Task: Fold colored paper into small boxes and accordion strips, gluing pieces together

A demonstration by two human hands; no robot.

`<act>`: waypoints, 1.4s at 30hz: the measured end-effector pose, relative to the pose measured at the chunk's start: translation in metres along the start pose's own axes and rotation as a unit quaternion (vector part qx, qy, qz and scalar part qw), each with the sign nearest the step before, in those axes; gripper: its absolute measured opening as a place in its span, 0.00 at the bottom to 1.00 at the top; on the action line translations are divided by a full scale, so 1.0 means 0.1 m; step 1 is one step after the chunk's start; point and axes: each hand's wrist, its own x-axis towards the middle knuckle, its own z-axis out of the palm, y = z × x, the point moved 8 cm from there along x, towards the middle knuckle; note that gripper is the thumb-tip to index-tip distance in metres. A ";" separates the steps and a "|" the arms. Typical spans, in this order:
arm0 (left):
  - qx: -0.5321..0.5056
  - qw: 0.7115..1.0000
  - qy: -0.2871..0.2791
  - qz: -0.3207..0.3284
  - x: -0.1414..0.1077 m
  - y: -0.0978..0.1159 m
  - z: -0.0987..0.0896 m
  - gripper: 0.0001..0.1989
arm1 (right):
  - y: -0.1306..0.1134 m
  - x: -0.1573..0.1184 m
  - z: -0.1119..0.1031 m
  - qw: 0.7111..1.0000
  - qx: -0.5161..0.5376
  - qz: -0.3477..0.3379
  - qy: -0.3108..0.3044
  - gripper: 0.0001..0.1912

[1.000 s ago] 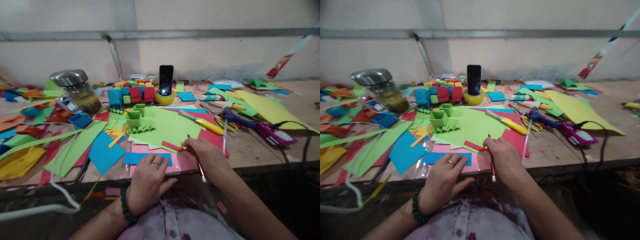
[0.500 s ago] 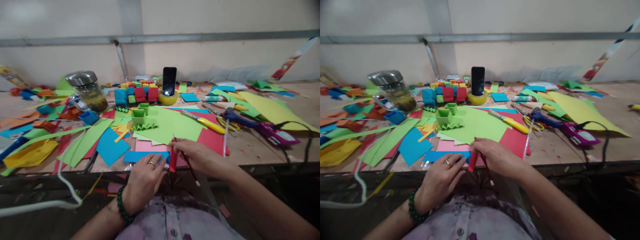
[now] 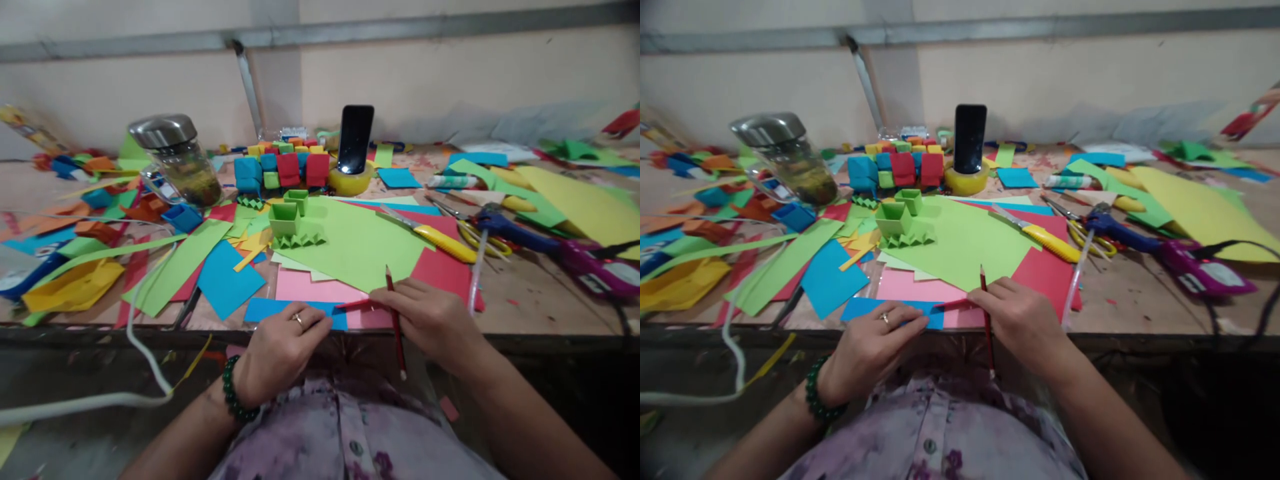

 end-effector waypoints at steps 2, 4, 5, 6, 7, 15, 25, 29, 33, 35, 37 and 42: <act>0.001 1.000 0.006 -0.004 0.01 -0.02 -0.03 0.11 | -0.01 0.00 -0.12 0.998 -0.015 -0.014 0.060 0.17; 0.007 0.999 0.038 -0.026 0.00 -0.07 -0.11 0.11 | 0.01 0.01 -0.18 0.994 -0.045 0.002 0.096 0.18; 0.013 0.997 0.063 -0.038 0.00 -0.09 -0.17 0.11 | 0.02 0.03 -0.16 0.994 -0.060 0.010 0.090 0.18; 0.020 0.995 0.089 -0.048 -0.01 -0.11 -0.23 0.13 | 0.03 0.05 -0.11 0.995 -0.068 0.014 0.068 0.18; 0.027 0.992 0.112 -0.054 -0.01 -0.12 -0.29 0.15 | 0.03 0.06 -0.04 0.997 -0.067 0.014 0.038 0.18; 0.076 0.996 0.044 -0.029 0.27 0.01 -0.06 0.13 | 0.03 0.01 0.16 0.998 -0.041 0.023 -0.029 0.16; 0.056 0.994 0.023 -0.086 0.28 0.00 0.16 0.17 | 0.06 -0.07 0.16 0.998 -0.059 0.023 0.017 0.18; 0.057 0.994 0.032 -0.082 0.28 0.01 0.14 0.24 | 0.07 -0.09 0.16 0.998 -0.057 0.020 0.009 0.18; 0.067 0.995 0.022 -0.076 0.29 0.00 0.17 0.25 | 0.09 -0.10 0.16 0.998 -0.050 0.028 0.005 0.18; 0.067 0.994 0.027 -0.077 0.29 0.00 0.16 0.24 | 0.09 -0.10 0.16 0.998 -0.047 0.030 0.006 0.19; 0.064 0.994 0.031 -0.082 0.29 0.00 0.15 0.23 | 0.09 -0.10 0.17 0.998 -0.049 0.029 0.008 0.19; 0.059 0.995 0.037 -0.077 0.28 0.01 0.14 0.23 | 0.09 -0.10 0.18 0.998 -0.056 0.029 0.004 0.18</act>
